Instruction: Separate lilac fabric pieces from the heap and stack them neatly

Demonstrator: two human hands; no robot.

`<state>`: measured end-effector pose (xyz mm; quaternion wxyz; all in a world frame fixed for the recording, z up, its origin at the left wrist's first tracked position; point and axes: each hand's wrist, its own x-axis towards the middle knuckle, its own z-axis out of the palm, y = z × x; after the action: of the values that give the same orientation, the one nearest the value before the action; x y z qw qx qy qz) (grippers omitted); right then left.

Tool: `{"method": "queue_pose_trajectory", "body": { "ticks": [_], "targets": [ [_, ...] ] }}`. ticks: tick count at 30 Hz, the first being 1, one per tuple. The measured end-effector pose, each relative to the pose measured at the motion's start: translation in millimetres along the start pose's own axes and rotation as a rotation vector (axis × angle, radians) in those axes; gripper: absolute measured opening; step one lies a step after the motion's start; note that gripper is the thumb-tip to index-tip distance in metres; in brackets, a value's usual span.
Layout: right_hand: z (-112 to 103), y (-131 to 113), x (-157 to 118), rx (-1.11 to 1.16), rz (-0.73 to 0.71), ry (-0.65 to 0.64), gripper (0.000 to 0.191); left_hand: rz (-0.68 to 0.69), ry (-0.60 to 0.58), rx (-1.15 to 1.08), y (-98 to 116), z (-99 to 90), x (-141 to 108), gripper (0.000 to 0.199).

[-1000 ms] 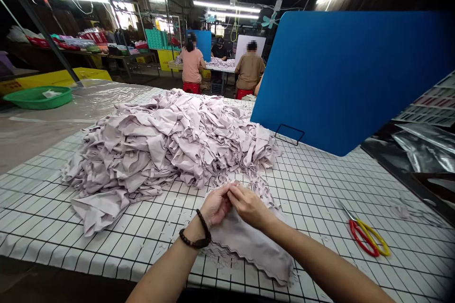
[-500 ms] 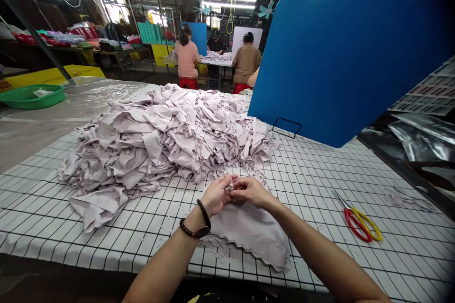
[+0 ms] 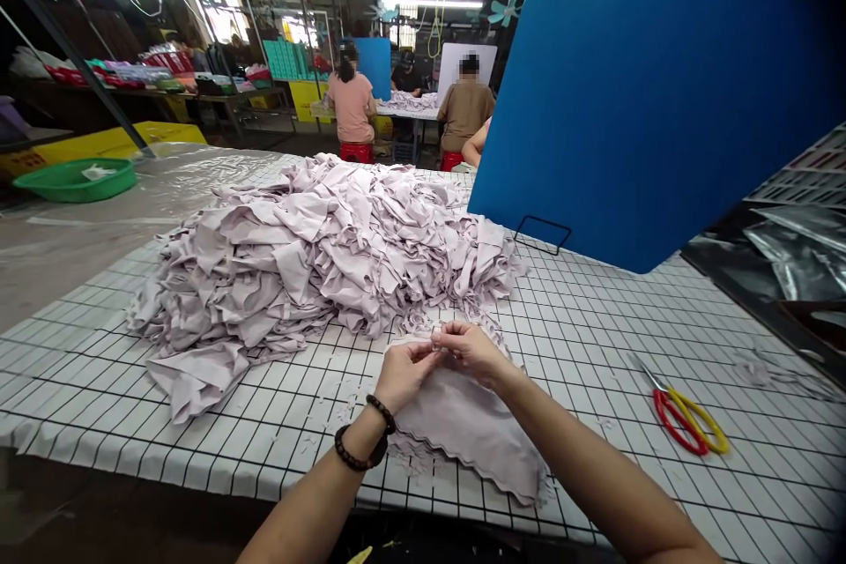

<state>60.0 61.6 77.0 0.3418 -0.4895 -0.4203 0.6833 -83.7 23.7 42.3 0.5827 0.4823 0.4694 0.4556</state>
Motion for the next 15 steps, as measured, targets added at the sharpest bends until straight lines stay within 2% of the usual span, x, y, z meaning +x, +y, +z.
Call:
{"method": "queue_pose_trajectory", "body": {
  "ticks": [3,9,12,15],
  "targets": [
    [0.1,2.8,0.8,0.076,0.042,-0.028,0.034,-0.036,-0.001,-0.01,-6.3,1.4,1.6,0.031],
    [-10.1,2.9,-0.2,0.271,0.116,-0.216,0.026,-0.133,-0.107,-0.155,-5.1,3.6,0.1,0.035],
    [-12.8,2.4,-0.5,0.301,0.158,-0.255,0.023,-0.119,-0.136,-0.139,-4.7,3.9,-0.6,0.033],
    [-13.8,4.8,1.7,0.317,0.163,-0.252,0.023,-0.057,-0.112,-0.048,-6.0,3.3,-0.7,0.03]
  ]
}}
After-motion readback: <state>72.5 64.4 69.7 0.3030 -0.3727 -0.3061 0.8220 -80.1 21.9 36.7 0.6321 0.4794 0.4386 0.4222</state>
